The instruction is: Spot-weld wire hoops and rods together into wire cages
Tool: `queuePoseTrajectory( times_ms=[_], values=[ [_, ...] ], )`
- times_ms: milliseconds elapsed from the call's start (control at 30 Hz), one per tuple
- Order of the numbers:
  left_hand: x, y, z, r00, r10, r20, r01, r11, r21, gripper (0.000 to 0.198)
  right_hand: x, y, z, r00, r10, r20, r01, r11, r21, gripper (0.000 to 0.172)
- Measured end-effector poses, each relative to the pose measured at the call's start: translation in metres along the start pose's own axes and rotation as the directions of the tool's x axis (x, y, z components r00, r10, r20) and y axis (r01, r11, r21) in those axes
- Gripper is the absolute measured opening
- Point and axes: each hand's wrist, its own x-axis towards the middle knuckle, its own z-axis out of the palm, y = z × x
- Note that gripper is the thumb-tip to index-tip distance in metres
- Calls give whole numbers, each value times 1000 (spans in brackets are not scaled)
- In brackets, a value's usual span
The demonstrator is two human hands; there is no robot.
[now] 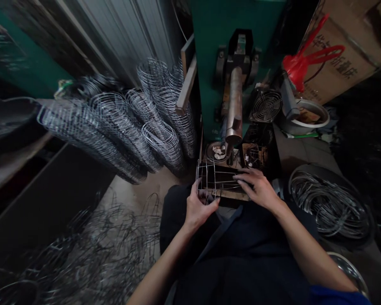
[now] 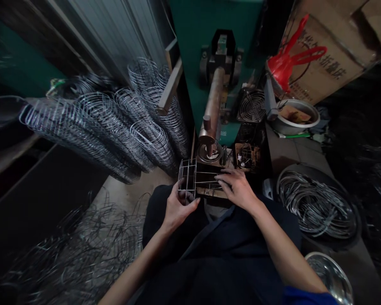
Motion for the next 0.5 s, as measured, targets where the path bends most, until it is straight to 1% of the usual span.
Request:
queuePoseTrajectory(
  times_ms=[100,167,267,333,500],
  values=[
    [3,5,-3,1000,-12,-12,11,999,-47,92,4,-5,3,997,-67,-36,62,988,-139,28],
    [6,9,-4,1000,-26,-2,26,995,-93,92,7,-7,4,994,-85,-62,73,980,-184,31],
    [11,14,-5,999,-38,8,39,988,-147,92,15,-9,5,986,-118,-117,101,985,-139,31],
    [14,15,-6,1000,-31,-4,30,987,-157,94,21,-7,5,977,-144,-157,127,986,-112,31],
    [25,11,-8,999,-1,-35,-5,986,-168,91,38,-2,9,959,-184,-215,174,983,-66,31]
  ],
)
